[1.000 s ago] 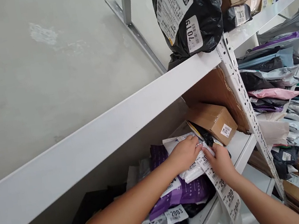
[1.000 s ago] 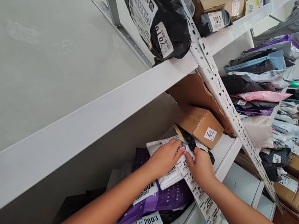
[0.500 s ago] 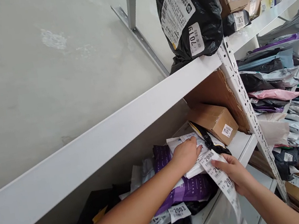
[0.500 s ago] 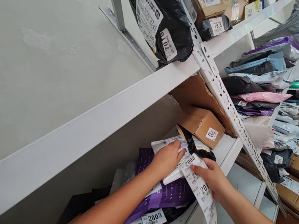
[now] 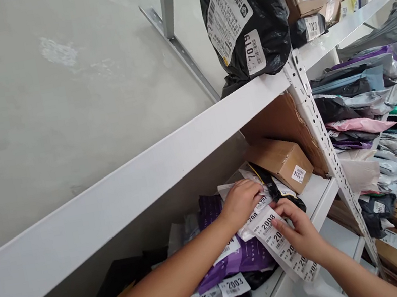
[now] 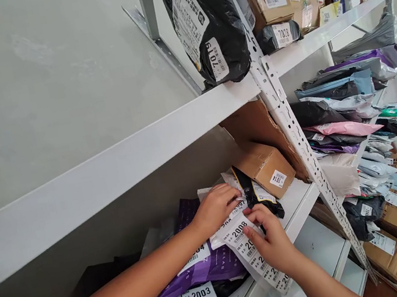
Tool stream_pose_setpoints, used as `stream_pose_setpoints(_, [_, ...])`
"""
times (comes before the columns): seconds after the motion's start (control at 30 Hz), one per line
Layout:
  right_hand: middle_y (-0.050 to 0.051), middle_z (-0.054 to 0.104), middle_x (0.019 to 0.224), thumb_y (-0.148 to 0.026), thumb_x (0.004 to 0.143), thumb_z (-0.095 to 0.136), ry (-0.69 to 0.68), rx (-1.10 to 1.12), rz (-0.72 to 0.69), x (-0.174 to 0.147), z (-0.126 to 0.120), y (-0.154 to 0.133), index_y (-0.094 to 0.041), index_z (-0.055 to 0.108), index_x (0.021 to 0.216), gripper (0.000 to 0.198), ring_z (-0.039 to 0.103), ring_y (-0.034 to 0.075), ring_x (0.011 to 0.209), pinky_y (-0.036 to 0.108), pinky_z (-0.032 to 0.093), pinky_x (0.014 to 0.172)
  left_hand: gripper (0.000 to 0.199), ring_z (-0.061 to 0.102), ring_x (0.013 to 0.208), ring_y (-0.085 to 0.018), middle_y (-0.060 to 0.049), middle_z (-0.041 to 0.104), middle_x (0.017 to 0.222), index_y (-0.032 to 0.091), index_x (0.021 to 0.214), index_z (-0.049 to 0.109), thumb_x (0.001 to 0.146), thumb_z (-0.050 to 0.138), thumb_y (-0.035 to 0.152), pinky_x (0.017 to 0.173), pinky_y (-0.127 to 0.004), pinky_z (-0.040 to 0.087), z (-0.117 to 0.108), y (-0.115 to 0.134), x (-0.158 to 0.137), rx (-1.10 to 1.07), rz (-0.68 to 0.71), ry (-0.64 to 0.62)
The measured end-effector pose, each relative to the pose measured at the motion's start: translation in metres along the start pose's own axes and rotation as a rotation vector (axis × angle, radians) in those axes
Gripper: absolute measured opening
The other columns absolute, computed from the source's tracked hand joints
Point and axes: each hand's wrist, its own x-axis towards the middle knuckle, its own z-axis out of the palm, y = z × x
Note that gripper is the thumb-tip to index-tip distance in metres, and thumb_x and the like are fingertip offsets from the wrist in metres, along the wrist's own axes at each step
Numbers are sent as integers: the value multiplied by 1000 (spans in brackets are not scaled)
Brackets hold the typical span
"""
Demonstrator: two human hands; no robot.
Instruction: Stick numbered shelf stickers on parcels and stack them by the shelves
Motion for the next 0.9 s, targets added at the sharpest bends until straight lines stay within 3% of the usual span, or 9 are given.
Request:
stream_pose_setpoints(0.1, [6, 59, 96, -38, 96, 50, 48, -107, -43, -4, 4, 3, -22, 59, 86, 22, 57, 21, 94, 34, 45, 86, 11, 62, 93, -20, -7, 65, 92, 18, 79, 61, 88, 56, 13, 82, -30, 50, -5, -7, -5, -120, 278, -77])
stream_pose_setpoints(0.23, [5, 57, 86, -39, 95, 47, 155, -221, -28, -3, 14, 1, -22, 57, 81, 25, 54, 21, 82, 33, 43, 76, 8, 64, 94, -18, -9, 68, 100, 19, 86, 64, 88, 56, 21, 85, -27, 50, -17, -10, -12, -378, 352, -198])
stream_pose_setpoints(0.3, [6, 58, 83, -44, 94, 47, 189, -211, 56, 2, 19, 1, -21, 57, 82, 28, 54, 21, 79, 33, 42, 73, 11, 65, 94, -20, -9, 71, 95, 20, 85, 65, 86, 56, 27, 88, -30, 50, -23, -8, -14, -460, 289, -253])
stream_pose_setpoints(0.4, [2, 56, 68, -57, 88, 49, 235, -140, 226, 12, 24, 5, -22, 51, 72, 39, 49, 18, 65, 30, 37, 60, 26, 64, 91, -21, -9, 71, 88, 20, 75, 63, 87, 40, 25, 90, -34, 48, -30, -5, -15, -573, 91, -303])
stream_pose_setpoints(0.47, [-1, 49, 59, -65, 82, 53, 276, -128, 288, 18, 24, 9, -23, 43, 63, 47, 40, 15, 57, 29, 30, 54, 32, 61, 85, -21, -7, 68, 82, 20, 75, 60, 89, 34, 29, 84, -35, 48, -30, -2, -14, -584, -56, -289])
stream_pose_setpoints(0.53, [-3, 43, 55, -69, 77, 55, 307, -153, 308, 23, 24, 12, -24, 38, 59, 52, 34, 13, 54, 29, 26, 52, 28, 57, 81, -20, -5, 63, 82, 20, 79, 58, 89, 42, 41, 78, -34, 46, -26, 1, -13, -507, -152, -221])
stream_pose_setpoints(0.63, [-3, 42, 53, -73, 73, 56, 320, -157, 333, 27, 24, 14, -24, 38, 57, 54, 31, 13, 54, 29, 25, 52, 24, 54, 80, -19, -4, 56, 89, 20, 81, 55, 83, 56, 44, 73, -31, 45, -18, 3, -12, -427, -217, -127])
stream_pose_setpoints(0.77, [-3, 43, 55, -77, 65, 60, 351, -84, 393, 27, 26, 13, -23, 40, 58, 58, 32, 13, 56, 29, 27, 52, 18, 53, 79, -18, -3, 53, 88, 20, 78, 55, 87, 52, 36, 73, -31, 44, -13, 2, -12, -440, -246, -150])
stream_pose_setpoints(0.9, [-5, 32, 53, -82, 57, 63, 294, 50, 499, 28, 22, 10, -25, 32, 55, 65, 25, 11, 55, 28, 22, 50, 21, 55, 85, -20, -3, 54, 84, 20, 75, 55, 91, 47, 33, 78, -33, 43, -14, 3, -12, -417, -237, -149])
